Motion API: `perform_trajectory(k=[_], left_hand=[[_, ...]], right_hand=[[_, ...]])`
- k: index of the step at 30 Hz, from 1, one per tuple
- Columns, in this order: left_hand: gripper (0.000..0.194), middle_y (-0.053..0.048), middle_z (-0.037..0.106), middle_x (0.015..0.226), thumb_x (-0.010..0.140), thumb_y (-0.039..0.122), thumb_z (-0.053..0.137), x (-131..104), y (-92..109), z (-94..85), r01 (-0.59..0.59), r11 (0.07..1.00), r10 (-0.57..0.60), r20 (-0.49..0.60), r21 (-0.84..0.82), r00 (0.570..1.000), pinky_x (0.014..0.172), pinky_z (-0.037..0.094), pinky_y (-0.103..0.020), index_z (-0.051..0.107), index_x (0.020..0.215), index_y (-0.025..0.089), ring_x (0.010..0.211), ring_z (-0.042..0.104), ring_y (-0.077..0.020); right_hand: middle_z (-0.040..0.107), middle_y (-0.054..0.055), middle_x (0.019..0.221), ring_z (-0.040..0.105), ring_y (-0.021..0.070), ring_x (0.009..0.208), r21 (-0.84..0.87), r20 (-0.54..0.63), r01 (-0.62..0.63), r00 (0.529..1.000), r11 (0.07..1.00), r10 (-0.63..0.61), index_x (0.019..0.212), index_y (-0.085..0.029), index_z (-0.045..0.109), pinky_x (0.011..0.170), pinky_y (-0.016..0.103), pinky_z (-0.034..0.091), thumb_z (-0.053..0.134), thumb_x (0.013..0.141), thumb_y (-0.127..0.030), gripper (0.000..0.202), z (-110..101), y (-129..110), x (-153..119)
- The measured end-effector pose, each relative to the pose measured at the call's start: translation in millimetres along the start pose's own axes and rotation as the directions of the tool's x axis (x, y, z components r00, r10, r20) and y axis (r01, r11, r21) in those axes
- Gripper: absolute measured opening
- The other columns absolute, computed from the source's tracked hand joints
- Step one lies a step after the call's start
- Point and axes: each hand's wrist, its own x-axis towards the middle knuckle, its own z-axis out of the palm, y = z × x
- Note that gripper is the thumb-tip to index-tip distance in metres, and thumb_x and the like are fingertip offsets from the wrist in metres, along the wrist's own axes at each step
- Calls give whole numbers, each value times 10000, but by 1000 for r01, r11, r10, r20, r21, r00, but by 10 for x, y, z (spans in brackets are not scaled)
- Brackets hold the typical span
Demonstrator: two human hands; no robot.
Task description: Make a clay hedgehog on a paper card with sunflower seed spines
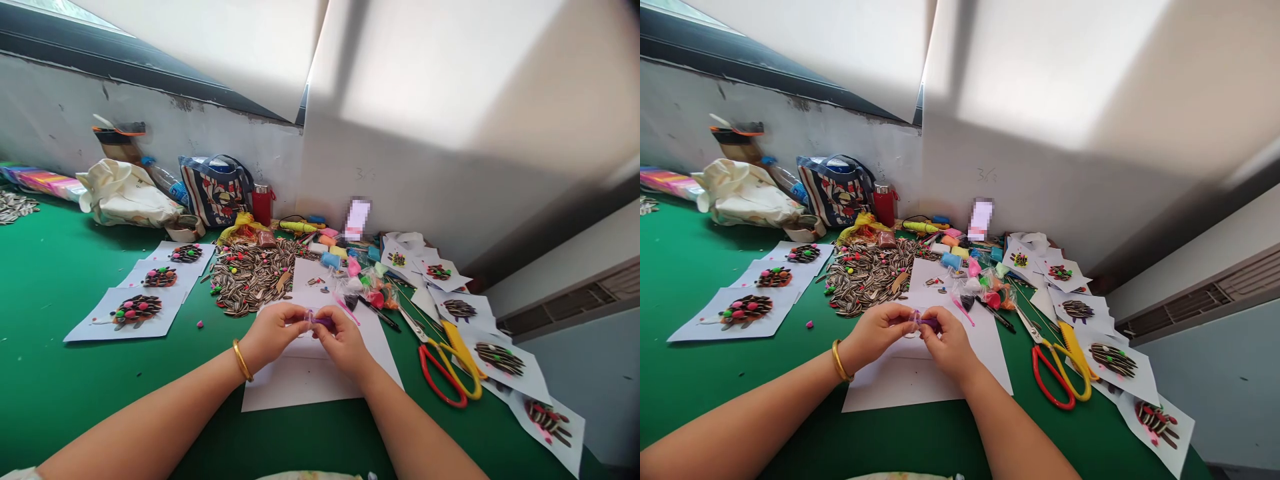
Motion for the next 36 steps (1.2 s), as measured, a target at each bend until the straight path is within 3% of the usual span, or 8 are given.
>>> perform_trajectory(k=[4,7,14,20,25,27,30,36], left_hand=[[153,-11,727,799,848,307,634,-4,25,0,22,999,-22,-8,-50,1000,666,483,-243,741,859,198,712,645,-157],[119,-5,741,844,837,268,648,-35,52,23,-1,1000,1,-3,-1,1000,715,491,-247,742,877,210,768,660,-157],[73,-6,741,848,798,244,709,-76,75,40,-87,965,92,-6,248,996,720,488,-273,728,860,211,772,656,-168],[56,-9,728,820,793,226,721,-86,90,44,-132,934,134,17,332,991,706,487,-280,714,839,195,750,647,-168],[56,-3,725,836,799,206,715,-70,39,35,-117,953,126,-13,280,992,722,494,-280,708,854,198,766,647,-162],[47,3,723,835,807,210,713,-48,18,12,-124,958,136,-27,259,990,726,492,-281,708,854,205,770,644,-161],[47,4,719,831,806,203,721,-18,8,-31,-147,964,162,-53,220,985,723,492,-272,705,849,205,764,642,-152],[56,-15,708,849,833,198,697,-36,25,-44,-337,901,364,-52,273,930,739,497,-269,701,888,205,781,639,-150]], right_hand=[[631,79,1033,597,201,890,-393,14,192,979,899,-203,1077,-201,577,772,326,498,580,834,-200,244,-7,-59,-1],[640,99,1067,587,238,946,-570,81,258,963,780,-259,1088,-185,593,801,356,480,631,841,-273,265,4,-73,3],[653,82,897,577,220,841,-713,152,287,954,640,-259,1066,-158,631,740,333,410,488,939,-222,201,14,-64,-27],[614,59,780,526,188,730,-741,170,294,952,604,-255,824,-169,622,663,312,342,490,910,-187,159,17,-25,-38],[608,49,755,523,177,714,-607,131,257,966,752,-224,808,-179,624,648,298,355,480,921,-203,184,7,-40,-10],[639,48,832,554,180,781,-460,128,232,973,857,-194,933,-191,645,690,291,400,513,907,-210,136,-18,-63,3],[668,52,1031,588,193,942,-202,144,152,982,967,-124,1125,-229,632,811,309,456,536,903,-239,242,-63,-78,9],[684,47,947,618,179,840,89,80,-79,994,993,72,1039,-216,667,757,308,495,550,920,-367,225,-64,-13,0]])
